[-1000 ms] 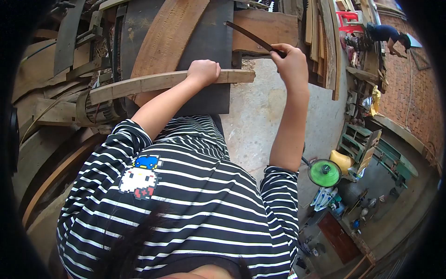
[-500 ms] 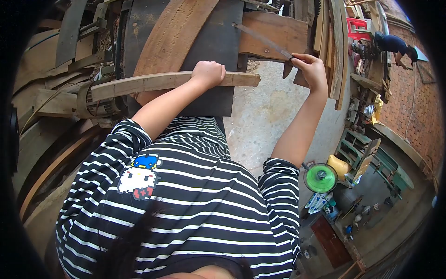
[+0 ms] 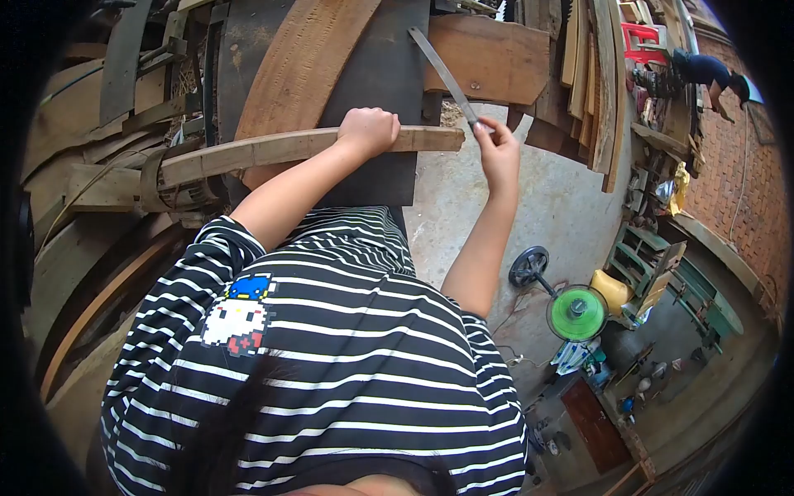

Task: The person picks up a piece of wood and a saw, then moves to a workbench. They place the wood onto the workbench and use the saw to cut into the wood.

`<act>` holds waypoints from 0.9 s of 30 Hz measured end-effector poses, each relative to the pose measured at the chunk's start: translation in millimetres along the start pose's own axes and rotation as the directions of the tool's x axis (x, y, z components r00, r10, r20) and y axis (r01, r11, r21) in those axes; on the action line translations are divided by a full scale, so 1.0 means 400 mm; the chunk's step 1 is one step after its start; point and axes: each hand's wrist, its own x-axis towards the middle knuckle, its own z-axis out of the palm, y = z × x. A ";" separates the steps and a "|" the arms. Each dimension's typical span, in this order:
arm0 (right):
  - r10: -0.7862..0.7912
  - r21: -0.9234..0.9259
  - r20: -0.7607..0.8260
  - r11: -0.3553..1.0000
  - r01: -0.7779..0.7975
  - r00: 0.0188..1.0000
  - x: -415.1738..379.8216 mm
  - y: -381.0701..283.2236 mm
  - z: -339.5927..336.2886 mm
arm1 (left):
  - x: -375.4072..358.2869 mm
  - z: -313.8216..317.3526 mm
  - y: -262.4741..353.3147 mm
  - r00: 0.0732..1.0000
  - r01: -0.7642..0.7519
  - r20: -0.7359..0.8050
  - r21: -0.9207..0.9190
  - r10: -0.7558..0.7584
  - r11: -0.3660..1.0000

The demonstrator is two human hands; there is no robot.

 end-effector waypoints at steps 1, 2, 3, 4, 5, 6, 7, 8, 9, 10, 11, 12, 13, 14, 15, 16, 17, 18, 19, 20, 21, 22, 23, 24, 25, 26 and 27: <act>-0.014 -0.049 -0.002 0.999 0.014 1.000 -0.024 0.016 0.000 | 0.000 0.000 0.000 1.000 -0.003 -0.004 0.010 0.003 1.000; 0.015 -0.078 0.002 0.997 -0.015 1.000 -0.047 0.031 0.003 | 0.001 0.000 0.000 1.000 -0.004 -0.001 0.011 0.004 1.000; 0.044 -0.106 0.007 0.993 -0.043 0.999 -0.070 0.041 0.006 | 0.001 -0.002 0.001 1.000 -0.002 -0.005 0.010 0.002 1.000; 0.047 -0.102 0.008 0.994 -0.046 0.999 -0.098 0.038 0.014 | 0.000 -0.001 0.000 1.000 0.001 -0.008 0.009 -0.001 1.000; 0.033 -0.202 0.013 0.979 -0.030 0.999 -0.128 0.035 0.027 | -0.001 -0.001 -0.001 1.000 0.001 -0.005 0.013 -0.001 1.000; 0.019 -0.302 0.020 0.953 -0.012 1.000 -0.154 0.031 0.042 | 0.000 0.000 -0.002 1.000 0.005 -0.011 0.005 -0.005 1.000; 0.021 -0.300 0.018 0.954 -0.015 1.000 -0.180 0.028 0.060 | 0.000 0.002 -0.002 1.000 0.007 -0.017 -0.005 -0.007 1.000; 0.114 -0.276 0.049 0.956 -0.097 0.992 -0.205 0.025 0.080 | 0.000 0.003 -0.003 1.000 0.003 -0.015 -0.004 -0.003 1.000; 0.205 -0.254 0.080 0.950 -0.179 0.975 -0.224 0.025 0.099 | 0.002 0.006 -0.004 1.000 0.006 -0.013 -0.002 -0.006 1.000; 0.212 -0.284 0.076 0.941 -0.183 0.974 -0.239 0.031 0.120 | 0.002 0.009 -0.003 1.000 0.008 -0.012 -0.001 -0.008 1.000; 0.218 -0.312 0.073 0.932 -0.186 0.973 -0.251 0.051 0.137 | 0.003 0.011 -0.002 1.000 0.002 -0.011 -0.001 -0.002 1.000; 0.065 -0.333 0.050 0.942 -0.045 0.997 -0.254 0.125 0.159 | 0.003 0.012 -0.003 1.000 0.003 -0.015 -0.001 -0.003 1.000; 0.064 -0.329 0.045 0.943 -0.046 0.997 -0.253 0.174 0.179 | 0.003 0.012 -0.005 1.000 0.004 -0.018 0.001 -0.004 1.000; 0.032 -0.278 0.040 0.960 -0.020 0.999 -0.253 0.211 0.198 | 0.003 0.010 -0.006 1.000 -0.002 -0.017 0.005 0.003 1.000; 0.001 -0.226 0.030 0.974 0.006 1.000 -0.261 0.229 0.213 | 0.002 0.007 -0.004 1.000 0.015 -0.001 0.001 -0.015 1.000; 0.037 -0.191 0.015 0.981 -0.034 0.999 -0.277 0.175 0.218 | 0.002 0.003 -0.001 0.999 0.030 0.014 -0.003 -0.030 1.000; 0.039 -0.188 0.005 0.982 -0.038 0.999 -0.284 0.163 0.229 | 0.003 -0.001 0.002 1.000 0.019 0.016 -0.001 -0.019 1.000; -0.025 -0.233 -0.027 0.972 0.018 0.999 -0.287 0.152 0.238 | 0.003 -0.005 0.003 0.999 0.025 0.025 0.001 -0.025 1.000; -0.089 -0.280 -0.055 0.957 0.070 0.995 -0.293 0.141 0.245 | 0.001 -0.006 0.004 0.999 0.031 0.036 0.003 -0.031 1.000; -0.060 -0.248 -0.070 0.968 0.041 0.996 -0.299 0.131 0.249 | 0.001 -0.006 0.003 0.999 0.029 0.039 0.003 -0.029 1.000; -0.058 -0.245 -0.077 0.969 0.037 0.995 -0.302 0.136 0.255 | 0.001 -0.006 0.004 0.999 0.021 0.042 0.005 -0.021 1.000; -0.041 -0.276 -0.068 0.961 0.021 0.997 -0.302 0.142 0.262 | 0.000 -0.007 0.004 0.999 0.019 0.040 0.008 -0.019 1.000; -0.025 -0.306 -0.059 0.952 0.005 0.998 -0.303 0.147 0.269 | 0.000 -0.008 0.004 0.999 0.017 0.038 0.011 -0.018 1.000; -0.053 -0.330 -0.083 0.944 0.023 0.995 -0.308 0.149 0.276 | 0.000 -0.007 0.003 0.999 0.011 0.041 0.014 -0.011 1.000; -0.050 -0.326 -0.089 0.945 0.018 0.995 -0.312 0.151 0.282 | 0.001 -0.006 0.003 0.999 0.015 0.041 0.019 -0.016 1.000; -0.076 -0.350 -0.120 0.936 0.030 0.990 -0.316 0.154 0.287 | 0.002 -0.005 0.004 0.999 0.019 0.041 0.023 -0.020 1.000; -0.102 -0.376 -0.151 0.926 0.039 0.983 -0.320 0.155 0.288 | 0.001 -0.007 0.004 0.999 0.011 0.045 0.026 -0.012 1.000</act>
